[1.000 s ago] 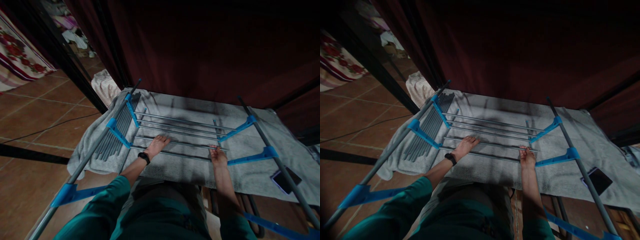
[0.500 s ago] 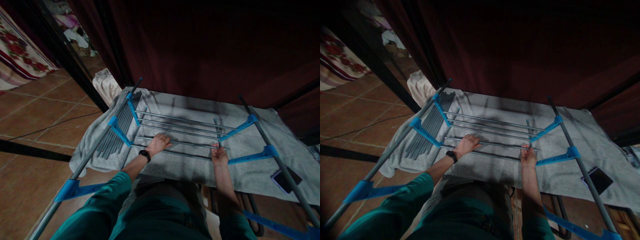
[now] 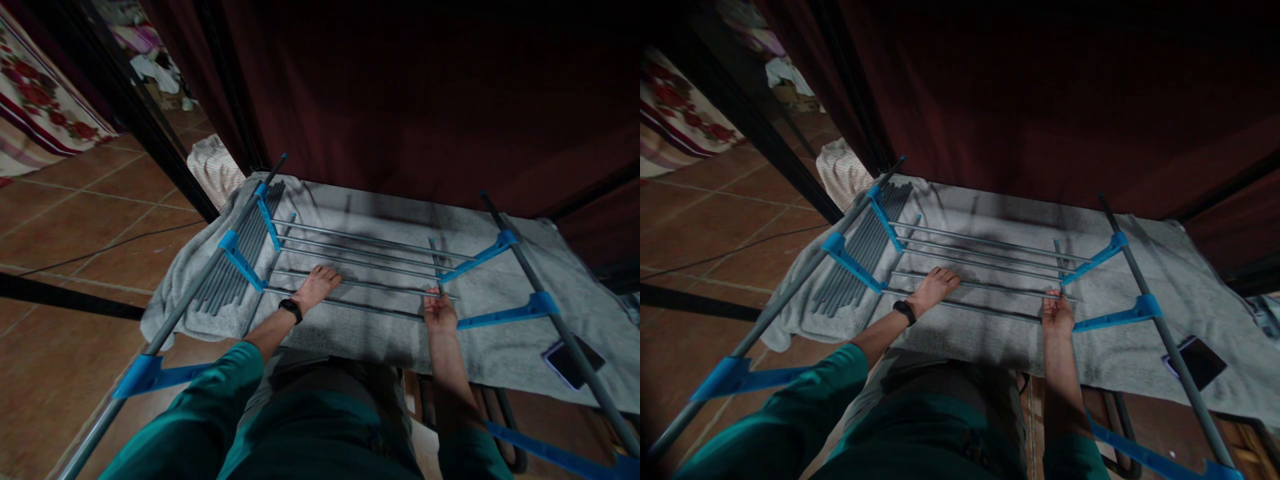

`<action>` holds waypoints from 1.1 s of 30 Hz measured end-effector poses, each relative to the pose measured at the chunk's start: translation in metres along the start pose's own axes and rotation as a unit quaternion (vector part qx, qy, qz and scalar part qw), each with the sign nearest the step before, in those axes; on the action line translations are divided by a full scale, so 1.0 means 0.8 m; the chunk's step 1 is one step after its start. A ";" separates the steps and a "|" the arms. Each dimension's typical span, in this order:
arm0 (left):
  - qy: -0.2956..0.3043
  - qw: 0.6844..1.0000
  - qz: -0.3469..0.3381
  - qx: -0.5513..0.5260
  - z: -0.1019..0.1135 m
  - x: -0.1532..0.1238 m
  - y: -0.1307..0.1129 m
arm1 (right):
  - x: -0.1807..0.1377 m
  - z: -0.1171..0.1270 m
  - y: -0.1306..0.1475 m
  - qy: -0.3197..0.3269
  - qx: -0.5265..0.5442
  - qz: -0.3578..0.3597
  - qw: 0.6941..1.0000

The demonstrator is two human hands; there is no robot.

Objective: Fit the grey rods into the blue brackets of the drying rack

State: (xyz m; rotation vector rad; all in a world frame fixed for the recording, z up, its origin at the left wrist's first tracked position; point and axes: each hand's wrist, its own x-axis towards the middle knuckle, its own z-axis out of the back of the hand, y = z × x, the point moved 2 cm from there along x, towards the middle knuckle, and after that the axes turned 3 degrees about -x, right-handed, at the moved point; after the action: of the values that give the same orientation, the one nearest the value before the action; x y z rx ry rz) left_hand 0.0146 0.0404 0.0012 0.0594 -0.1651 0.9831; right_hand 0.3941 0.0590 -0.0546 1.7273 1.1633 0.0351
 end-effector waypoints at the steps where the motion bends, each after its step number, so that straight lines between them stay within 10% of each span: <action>1: 0.002 1.000 0.007 -0.003 -0.001 -0.001 0.000 | 0.001 0.000 0.000 0.000 -0.004 0.004 1.000; 33: -0.091 0.993 0.063 -0.038 -0.003 -0.006 0.030 | -0.024 -0.014 -0.007 0.062 -0.005 0.030 0.998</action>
State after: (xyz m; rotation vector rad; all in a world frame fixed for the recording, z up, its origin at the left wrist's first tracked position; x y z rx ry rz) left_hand -0.0080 0.0497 -0.0026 0.0696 -0.3783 1.0962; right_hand 0.3744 0.0540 -0.0445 1.7707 1.1990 0.1861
